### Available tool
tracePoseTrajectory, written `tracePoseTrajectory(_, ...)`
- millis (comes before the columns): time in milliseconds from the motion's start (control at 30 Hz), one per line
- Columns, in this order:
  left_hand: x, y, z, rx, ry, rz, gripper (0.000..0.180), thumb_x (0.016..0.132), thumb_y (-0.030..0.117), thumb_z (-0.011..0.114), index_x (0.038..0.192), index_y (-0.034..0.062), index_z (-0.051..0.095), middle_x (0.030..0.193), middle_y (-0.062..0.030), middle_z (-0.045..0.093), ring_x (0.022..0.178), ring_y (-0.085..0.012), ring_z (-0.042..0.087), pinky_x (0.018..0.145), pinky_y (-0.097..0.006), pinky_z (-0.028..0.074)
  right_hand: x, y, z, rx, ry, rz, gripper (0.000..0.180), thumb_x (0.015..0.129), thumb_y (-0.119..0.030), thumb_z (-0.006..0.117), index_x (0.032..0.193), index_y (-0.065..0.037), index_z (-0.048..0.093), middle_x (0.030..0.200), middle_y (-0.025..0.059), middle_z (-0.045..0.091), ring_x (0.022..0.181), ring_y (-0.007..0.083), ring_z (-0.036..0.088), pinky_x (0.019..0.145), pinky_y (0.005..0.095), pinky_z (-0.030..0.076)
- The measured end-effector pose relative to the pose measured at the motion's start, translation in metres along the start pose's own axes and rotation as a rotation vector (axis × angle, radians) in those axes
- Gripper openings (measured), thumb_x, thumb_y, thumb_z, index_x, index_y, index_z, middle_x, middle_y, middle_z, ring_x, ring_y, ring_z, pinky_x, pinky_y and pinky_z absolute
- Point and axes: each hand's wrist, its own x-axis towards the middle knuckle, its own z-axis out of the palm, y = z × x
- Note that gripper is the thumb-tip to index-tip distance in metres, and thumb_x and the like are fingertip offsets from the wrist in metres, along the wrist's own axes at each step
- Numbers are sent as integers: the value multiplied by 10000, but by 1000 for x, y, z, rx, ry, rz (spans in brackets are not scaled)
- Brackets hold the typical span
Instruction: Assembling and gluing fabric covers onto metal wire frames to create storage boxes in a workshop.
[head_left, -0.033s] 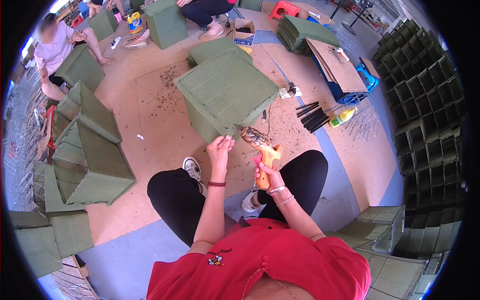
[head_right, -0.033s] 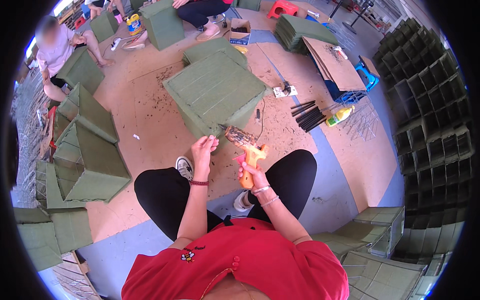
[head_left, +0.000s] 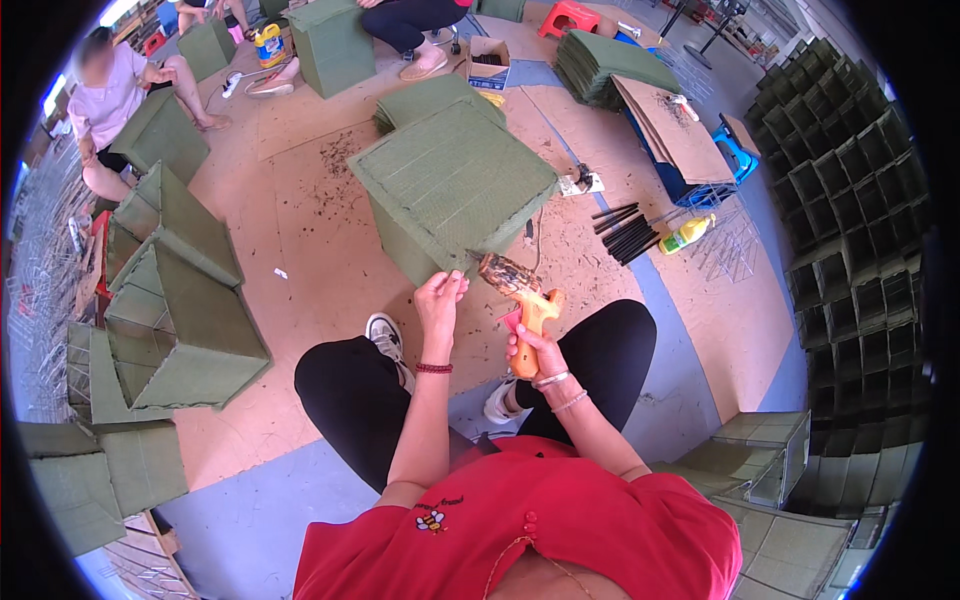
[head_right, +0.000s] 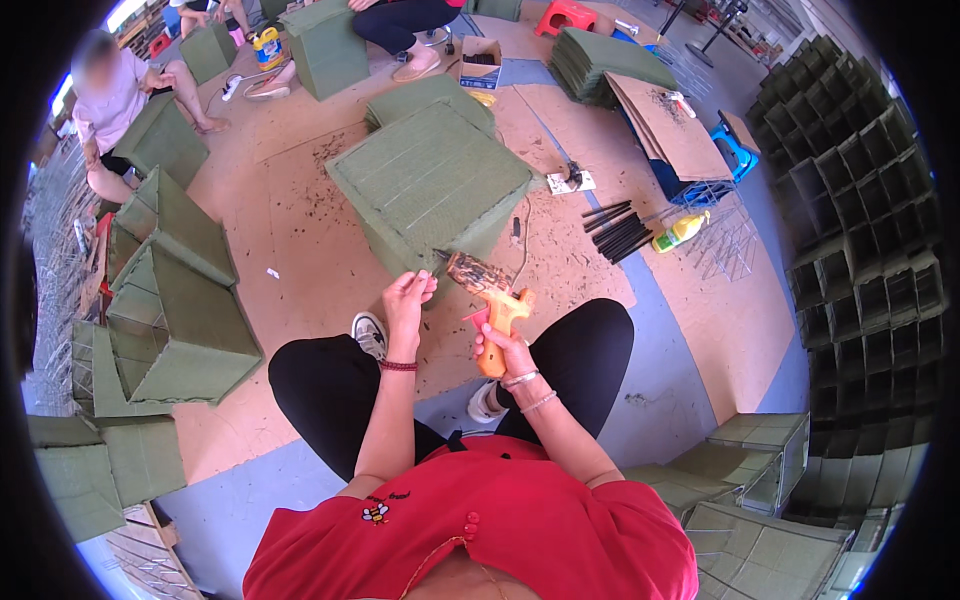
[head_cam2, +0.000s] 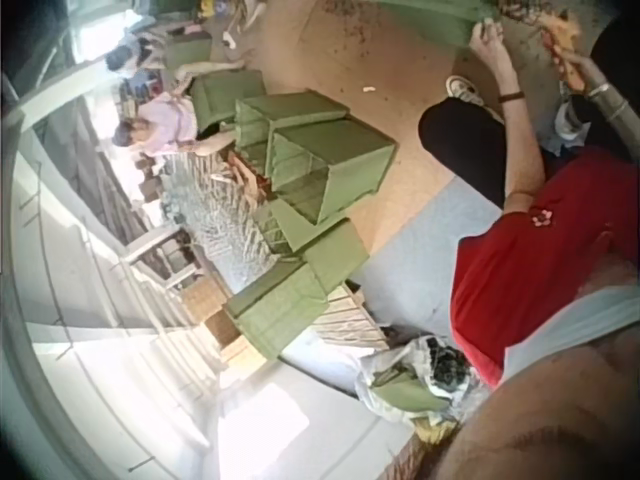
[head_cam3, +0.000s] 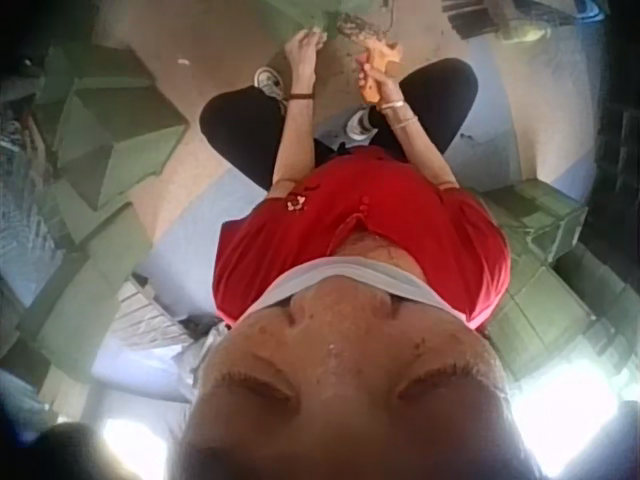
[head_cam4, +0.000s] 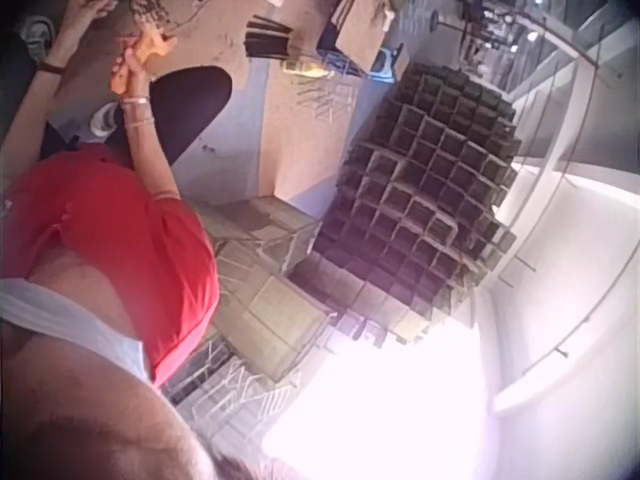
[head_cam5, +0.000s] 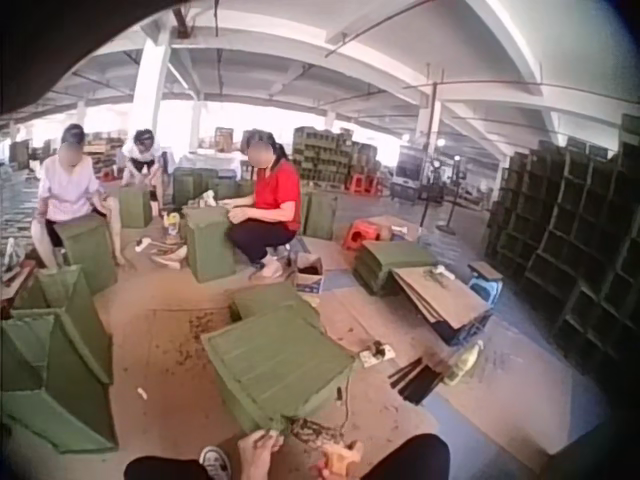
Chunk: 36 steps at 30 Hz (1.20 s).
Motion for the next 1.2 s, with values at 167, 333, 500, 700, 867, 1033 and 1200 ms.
tracePoseTrajectory(167,3,-5,0,29,18,34,157,860,170,603,834,18,631,763,-56,657,686,-98,612,614,-213,454,3,4,6,20,12,46,192,834,-170,630,937,-74,500,718,44,567,586,162,555,542,310,478)
tracePoseTrajectory(333,9,-11,-3,51,24,73,150,856,154,601,826,10,632,751,-55,655,688,-102,614,612,-216,451,5,1,8,14,39,71,204,846,-216,611,967,-107,488,738,32,551,588,139,533,564,310,475)
tracePoseTrajectory(500,9,-10,-4,73,35,65,161,847,158,612,848,-1,639,758,-62,657,700,-109,620,621,-223,458,6,-6,5,56,58,63,200,850,-216,605,971,-109,488,734,29,544,592,139,530,565,309,479)
tracePoseTrajectory(700,7,-1,4,-32,74,0,145,855,166,612,817,27,617,782,-64,657,718,-116,626,640,-227,468,1,3,5,-10,26,83,193,836,-196,622,935,-101,487,709,35,556,581,148,538,548,313,472)
tracePoseTrajectory(867,10,-3,1,-10,12,29,153,864,164,603,767,45,591,770,-60,650,714,-117,623,644,-231,472,-2,1,10,22,22,88,182,828,-167,632,916,-77,500,695,39,561,564,149,552,528,306,476)
tracePoseTrajectory(1033,13,-8,-1,17,0,69,162,867,155,596,747,47,589,749,-58,644,702,-117,621,641,-232,474,-5,2,12,-7,18,102,180,829,-170,631,910,-75,501,693,37,561,562,145,551,517,296,473)
tracePoseTrajectory(1200,12,-9,0,25,1,96,153,870,141,586,758,37,597,737,-54,642,686,-119,620,641,-239,476,-5,2,11,-29,47,103,175,822,-164,635,899,-74,506,684,36,561,552,144,549,508,293,471)
